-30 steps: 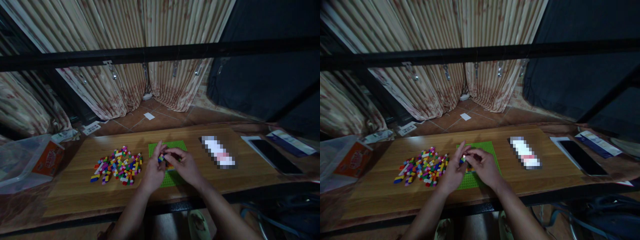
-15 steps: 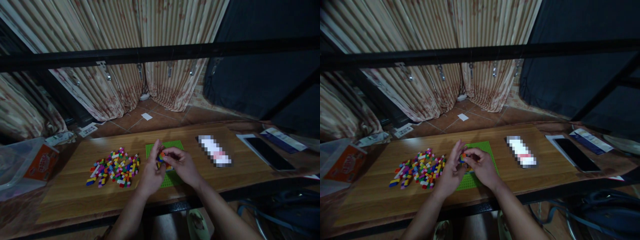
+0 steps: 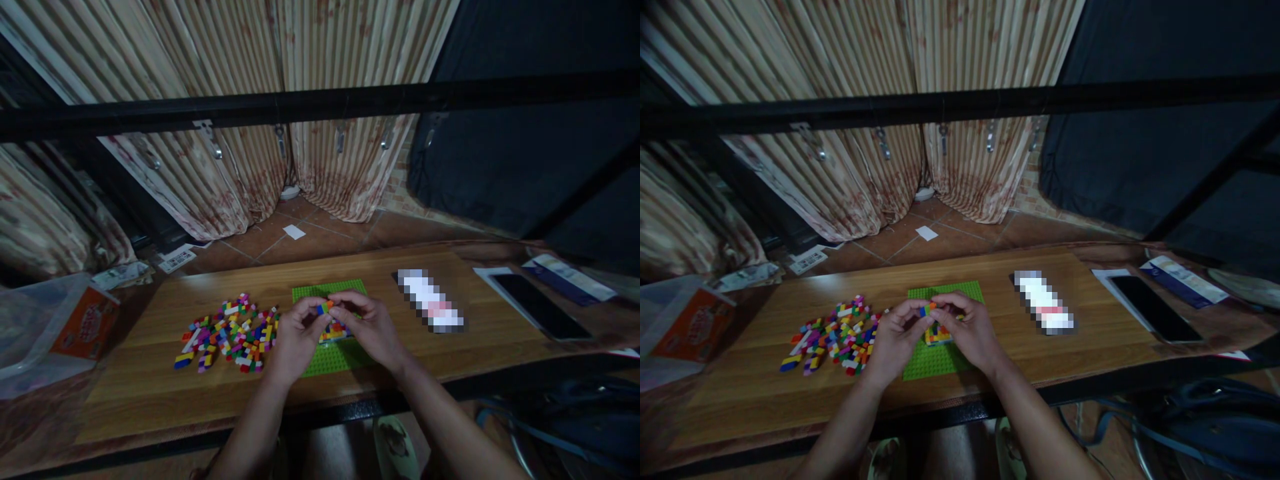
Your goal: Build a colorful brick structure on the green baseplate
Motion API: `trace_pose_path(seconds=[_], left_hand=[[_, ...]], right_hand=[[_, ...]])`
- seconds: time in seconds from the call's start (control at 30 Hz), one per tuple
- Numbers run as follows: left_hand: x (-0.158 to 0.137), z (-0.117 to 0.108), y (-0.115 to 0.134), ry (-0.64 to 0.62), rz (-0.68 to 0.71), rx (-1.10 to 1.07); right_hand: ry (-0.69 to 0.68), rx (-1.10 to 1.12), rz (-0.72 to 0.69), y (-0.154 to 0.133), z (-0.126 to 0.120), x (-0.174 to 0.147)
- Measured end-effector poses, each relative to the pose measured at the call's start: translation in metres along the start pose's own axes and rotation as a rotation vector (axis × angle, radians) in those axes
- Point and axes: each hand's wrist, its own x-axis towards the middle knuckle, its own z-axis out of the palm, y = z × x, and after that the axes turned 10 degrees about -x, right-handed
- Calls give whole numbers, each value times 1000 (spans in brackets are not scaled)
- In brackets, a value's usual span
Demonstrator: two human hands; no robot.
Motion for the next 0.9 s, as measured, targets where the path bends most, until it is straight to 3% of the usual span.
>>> trace_pose_path(seconds=[0.23, 0.9], left_hand=[[-1, -4, -3, -66, 24, 148], [-3, -9, 4, -125, 62, 215]], right_hand=[[-30, -62, -50, -2, 1, -1], [32, 97, 32, 2, 12, -6]])
